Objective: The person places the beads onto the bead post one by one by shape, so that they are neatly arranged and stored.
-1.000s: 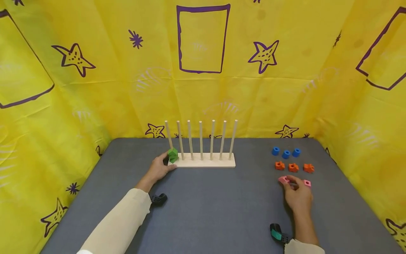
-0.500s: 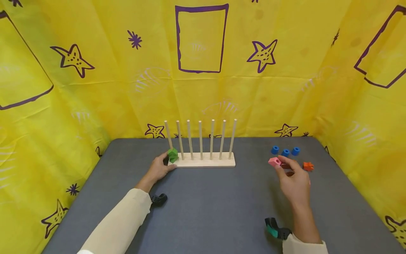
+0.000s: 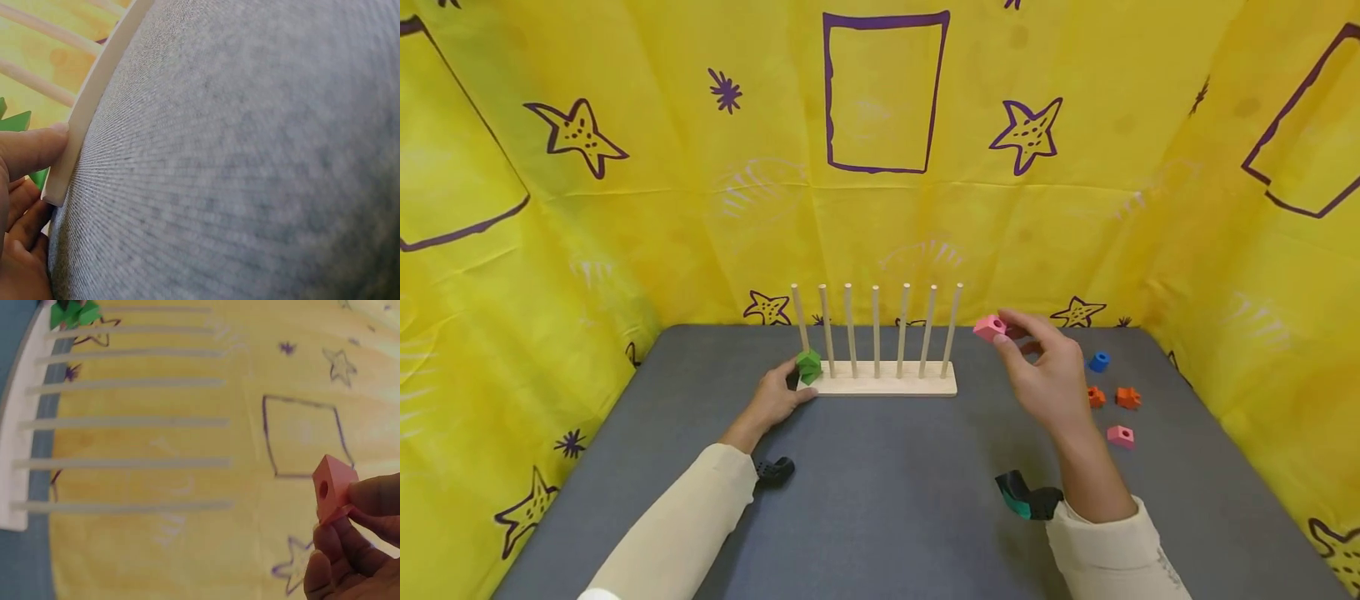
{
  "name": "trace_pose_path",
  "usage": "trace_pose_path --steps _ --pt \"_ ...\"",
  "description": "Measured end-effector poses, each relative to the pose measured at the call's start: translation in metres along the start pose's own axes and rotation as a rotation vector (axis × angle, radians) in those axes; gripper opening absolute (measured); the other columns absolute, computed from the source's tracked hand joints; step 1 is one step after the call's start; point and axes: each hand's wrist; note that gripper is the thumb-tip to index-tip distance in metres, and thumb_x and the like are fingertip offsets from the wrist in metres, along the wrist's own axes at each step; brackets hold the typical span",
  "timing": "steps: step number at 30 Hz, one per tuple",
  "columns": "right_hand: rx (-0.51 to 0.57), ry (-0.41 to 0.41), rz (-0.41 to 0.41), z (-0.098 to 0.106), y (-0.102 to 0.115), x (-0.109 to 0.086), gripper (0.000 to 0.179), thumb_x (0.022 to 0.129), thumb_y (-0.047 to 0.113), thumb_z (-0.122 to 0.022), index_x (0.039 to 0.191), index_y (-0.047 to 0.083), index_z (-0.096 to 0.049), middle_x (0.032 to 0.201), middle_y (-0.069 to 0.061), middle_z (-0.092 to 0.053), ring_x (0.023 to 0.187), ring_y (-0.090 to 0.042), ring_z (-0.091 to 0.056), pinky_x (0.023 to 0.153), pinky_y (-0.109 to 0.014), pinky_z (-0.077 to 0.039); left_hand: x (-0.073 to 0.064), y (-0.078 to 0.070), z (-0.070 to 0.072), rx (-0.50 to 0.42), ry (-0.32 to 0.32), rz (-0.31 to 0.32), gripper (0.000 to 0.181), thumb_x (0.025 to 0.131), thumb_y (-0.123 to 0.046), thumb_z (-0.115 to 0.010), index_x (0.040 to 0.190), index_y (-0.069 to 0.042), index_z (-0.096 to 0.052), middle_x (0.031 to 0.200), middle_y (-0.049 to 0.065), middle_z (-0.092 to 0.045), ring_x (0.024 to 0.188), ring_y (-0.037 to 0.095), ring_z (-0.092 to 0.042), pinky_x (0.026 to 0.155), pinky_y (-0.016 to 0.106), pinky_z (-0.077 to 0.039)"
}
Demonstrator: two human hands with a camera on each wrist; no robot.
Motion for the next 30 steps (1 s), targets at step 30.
trace_pose_path --steps 30 --pt "0.228 0.208 0.060 -0.104 0.041 0.087 0.028 0.091 0.004 -0.065 0.119 -0.005 -0.066 0.108 -0.013 -0.067 0.094 -0.022 -0.060 0.079 -0.038 -0.051 0.002 0.001 0.001 0.000 -0.013 -0.032 0.074 0.083 -0.014 -0.078 0.147 -0.006 -0.041 0.142 0.019 -0.045 0.132 0.036 -0.038 0.108 0.049 -0.028"
Point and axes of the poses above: each hand's wrist, its own x-axis towards the middle knuckle, its own z-axis out of the back of the hand, y = z × x
